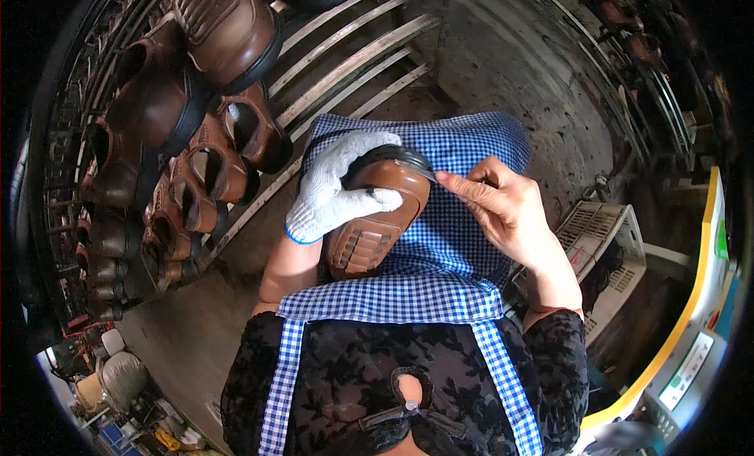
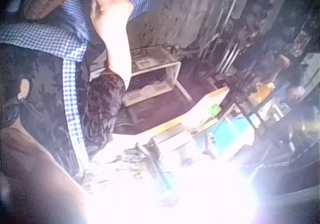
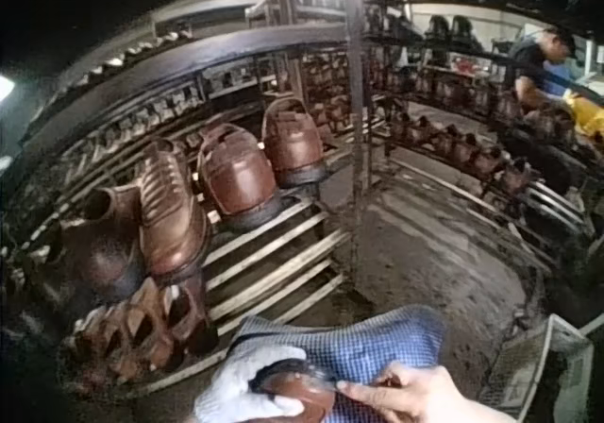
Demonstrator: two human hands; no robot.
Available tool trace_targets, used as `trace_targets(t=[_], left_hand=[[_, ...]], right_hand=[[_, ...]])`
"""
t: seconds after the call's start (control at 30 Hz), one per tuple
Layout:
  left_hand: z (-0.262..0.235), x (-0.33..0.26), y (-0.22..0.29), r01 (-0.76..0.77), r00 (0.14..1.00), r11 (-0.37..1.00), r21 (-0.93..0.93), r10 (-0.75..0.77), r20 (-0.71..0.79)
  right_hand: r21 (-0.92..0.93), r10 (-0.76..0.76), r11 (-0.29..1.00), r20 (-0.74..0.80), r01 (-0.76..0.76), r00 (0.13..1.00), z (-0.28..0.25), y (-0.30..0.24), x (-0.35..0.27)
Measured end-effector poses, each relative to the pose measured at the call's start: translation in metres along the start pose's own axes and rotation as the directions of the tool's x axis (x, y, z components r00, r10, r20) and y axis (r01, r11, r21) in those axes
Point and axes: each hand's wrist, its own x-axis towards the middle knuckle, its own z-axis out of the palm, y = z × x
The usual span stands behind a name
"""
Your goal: Trimming excess glue and material from the edges of finished leather shoes using a small hand tool.
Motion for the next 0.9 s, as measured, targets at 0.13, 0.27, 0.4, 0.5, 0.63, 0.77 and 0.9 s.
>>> trace_targets(t=[0.13, 0.27, 0.4, 0.5, 0.63, 0.77, 0.9], left_hand=[[-0.001, -0.001, 0.004, -0.004, 1.000, 0.999, 0.040, 0.005, -0.015], [-0.002, -0.005, 0.004, 0.028, 0.999, 1.000, 0.014, -0.028, -0.022], [-0.003, -0.006, 0.004, 0.046, 0.998, 0.999, -0.011, -0.047, -0.040], [-0.004, -0.008, 0.002, 0.044, 0.998, 0.999, -0.020, -0.045, -0.053], [-0.003, -0.005, 0.002, 0.039, 0.999, 0.999, -0.032, -0.040, -0.032], [-0.004, -0.007, -0.001, 0.089, 0.994, 0.990, -0.107, -0.096, -0.062], [-0.003, -0.008, -0.001, 0.048, 0.998, 0.999, -0.013, -0.049, -0.050]], right_hand=[[-0.043, -0.028, 0.999, -0.006, 0.028, 1.000, -0.002, -0.005, 0.002], [-0.081, -0.033, 0.996, -0.032, 0.030, 0.999, -0.001, -0.003, 0.003], [-0.136, -0.051, 0.990, -0.039, 0.045, 0.998, -0.007, -0.005, 0.002], [-0.123, -0.032, 0.992, -0.006, 0.031, 0.999, -0.016, -0.006, 0.001], [-0.219, -0.050, 0.975, -0.012, 0.047, 0.999, -0.022, -0.016, 0.006], [-0.271, -0.068, 0.960, 0.006, 0.067, 0.998, -0.024, -0.019, 0.011], [-0.201, -0.044, 0.978, 0.043, 0.052, 0.998, -0.024, -0.017, 0.011]])
